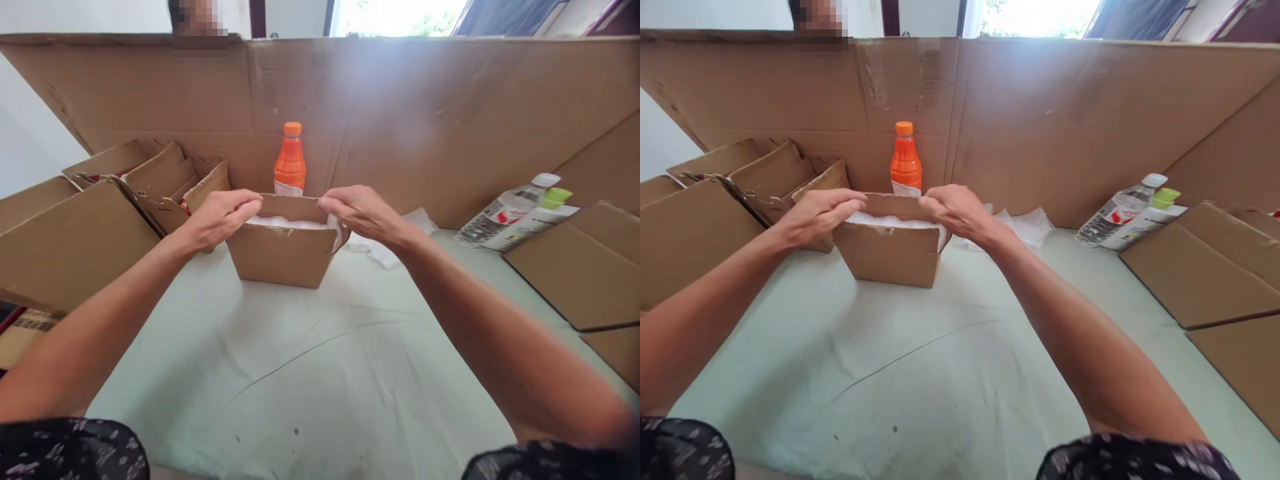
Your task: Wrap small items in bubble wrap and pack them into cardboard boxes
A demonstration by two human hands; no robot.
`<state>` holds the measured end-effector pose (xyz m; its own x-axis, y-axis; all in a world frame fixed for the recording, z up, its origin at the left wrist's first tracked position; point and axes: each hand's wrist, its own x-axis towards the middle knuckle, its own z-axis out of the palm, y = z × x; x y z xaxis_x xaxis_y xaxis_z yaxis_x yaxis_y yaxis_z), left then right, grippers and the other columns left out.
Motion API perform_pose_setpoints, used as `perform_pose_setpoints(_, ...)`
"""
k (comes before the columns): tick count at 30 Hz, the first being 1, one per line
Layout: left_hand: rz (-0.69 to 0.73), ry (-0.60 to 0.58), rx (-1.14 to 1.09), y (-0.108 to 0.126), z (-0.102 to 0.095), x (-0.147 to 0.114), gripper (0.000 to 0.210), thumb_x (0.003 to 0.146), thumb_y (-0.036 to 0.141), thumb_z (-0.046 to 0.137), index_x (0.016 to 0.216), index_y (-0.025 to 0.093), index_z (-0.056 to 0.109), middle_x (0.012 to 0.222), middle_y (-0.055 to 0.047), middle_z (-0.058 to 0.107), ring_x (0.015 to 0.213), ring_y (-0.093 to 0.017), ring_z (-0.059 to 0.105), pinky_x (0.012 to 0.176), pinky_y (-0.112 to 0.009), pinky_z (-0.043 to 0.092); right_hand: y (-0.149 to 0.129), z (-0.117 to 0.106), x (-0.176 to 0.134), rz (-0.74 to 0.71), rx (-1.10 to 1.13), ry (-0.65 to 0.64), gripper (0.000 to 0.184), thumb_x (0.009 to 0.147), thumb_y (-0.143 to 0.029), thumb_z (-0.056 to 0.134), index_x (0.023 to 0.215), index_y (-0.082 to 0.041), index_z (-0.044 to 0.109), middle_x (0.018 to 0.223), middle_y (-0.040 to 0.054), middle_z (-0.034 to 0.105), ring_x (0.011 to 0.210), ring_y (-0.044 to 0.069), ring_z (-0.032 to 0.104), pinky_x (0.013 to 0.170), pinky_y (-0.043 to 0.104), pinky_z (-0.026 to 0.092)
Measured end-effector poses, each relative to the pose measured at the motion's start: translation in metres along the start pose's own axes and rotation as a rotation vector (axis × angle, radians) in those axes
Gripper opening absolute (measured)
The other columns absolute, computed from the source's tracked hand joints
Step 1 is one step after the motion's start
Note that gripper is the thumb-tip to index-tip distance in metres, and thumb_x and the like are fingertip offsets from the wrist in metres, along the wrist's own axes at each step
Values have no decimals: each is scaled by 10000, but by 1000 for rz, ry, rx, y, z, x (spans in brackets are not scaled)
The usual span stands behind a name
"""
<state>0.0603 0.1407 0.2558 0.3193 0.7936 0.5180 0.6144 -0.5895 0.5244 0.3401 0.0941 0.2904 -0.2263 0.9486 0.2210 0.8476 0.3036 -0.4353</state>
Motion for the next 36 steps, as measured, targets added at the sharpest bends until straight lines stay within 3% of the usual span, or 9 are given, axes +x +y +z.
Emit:
perform_pose_setpoints(2, -25, 257, -76, -10, -3, -34, 232, 881, 375, 600, 1008, 218, 715, 962, -34, 727, 924, -190, 676, 913, -336, 537, 21, 6, -33, 21, 49, 269, 272, 927, -329, 483, 742, -200, 635, 716, 11, 626, 680, 156, 561, 638, 288, 403)
perform_pose_setpoints(4, -128, 439, -176, -26, 5, -62, 352, 834, 353, 647, 1148, 196, 669, 1061, -62, 715, 984, -196, 674, 944, -360, 539, 39, 25, -61, 74, 115, 328, 233, 896, -381, 529, 827, -208, 668, 814, 39, 696, 755, 189, 626, 682, 311, 461)
perform_pose_setpoints(8, -361, 266, -390, -47, 48, -71, 540, 706, 332, 704, 1202, 145, 600, 1174, -121, 684, 1044, -242, 661, 859, -369, 568, 57, 90, -70, 136, 303, 149, 534, 811, -485, 633, 1266, -215, 564, 1221, 121, 692, 999, 271, 680, 743, 384, 548)
perform_pose_setpoints(11, -420, 255, -442, -33, 80, -60, 473, 731, 272, 651, 1174, 117, 592, 1127, -134, 687, 983, -226, 655, 808, -348, 563, 61, 115, -59, 247, 364, 192, 584, 800, -491, 601, 1284, -178, 511, 1196, 157, 688, 990, 297, 683, 777, 440, 562)
perform_pose_setpoints(15, -356, 200, -475, 8, 94, -85, 502, 745, 222, 654, 1238, 144, 596, 1180, -134, 666, 1032, -230, 648, 773, -322, 569, 79, 101, -78, 326, 401, 304, 467, 798, -551, 605, 1111, -207, 573, 1067, 152, 709, 936, 314, 689, 762, 462, 573)
perform_pose_setpoints(19, -267, 152, -451, 42, 79, -161, 614, 814, 192, 613, 1417, 193, 494, 1343, -144, 572, 1205, -248, 586, 889, -349, 577, 85, 88, -99, 259, 479, 220, 427, 796, -566, 676, 1061, -238, 604, 1064, 121, 722, 944, 303, 688, 802, 456, 579)
perform_pose_setpoints(26, -508, 487, -285, 37, 35, -273, 701, 901, 266, 627, 1537, 304, 337, 1546, -124, 418, 1276, -275, 569, 1053, -445, 527, -1, 170, -15, -122, 734, -80, 575, 853, -513, 617, 1313, -179, 532, 1272, 139, 652, 1140, 280, 631, 914, 435, 557)
perform_pose_setpoints(31, -530, 671, -186, -8, 15, -271, 764, 864, 269, 666, 1546, 256, 321, 1590, -151, 350, 1478, -304, 373, 1171, -474, 426, -79, 246, 45, -251, 797, -147, 830, 816, -390, 638, 1546, -157, 317, 1582, 194, 390, 1414, 303, 443, 1120, 488, 445)
perform_pose_setpoints(36, -521, 710, -123, -46, 16, -256, 819, 849, 236, 658, 1571, 234, 273, 1632, -175, 269, 1537, -299, 271, 1218, -488, 358, -94, 284, 70, -282, 625, -204, 922, 832, -413, 654, 1597, -113, 237, 1678, 225, 163, 1562, 333, 167, 1193, 535, 344)
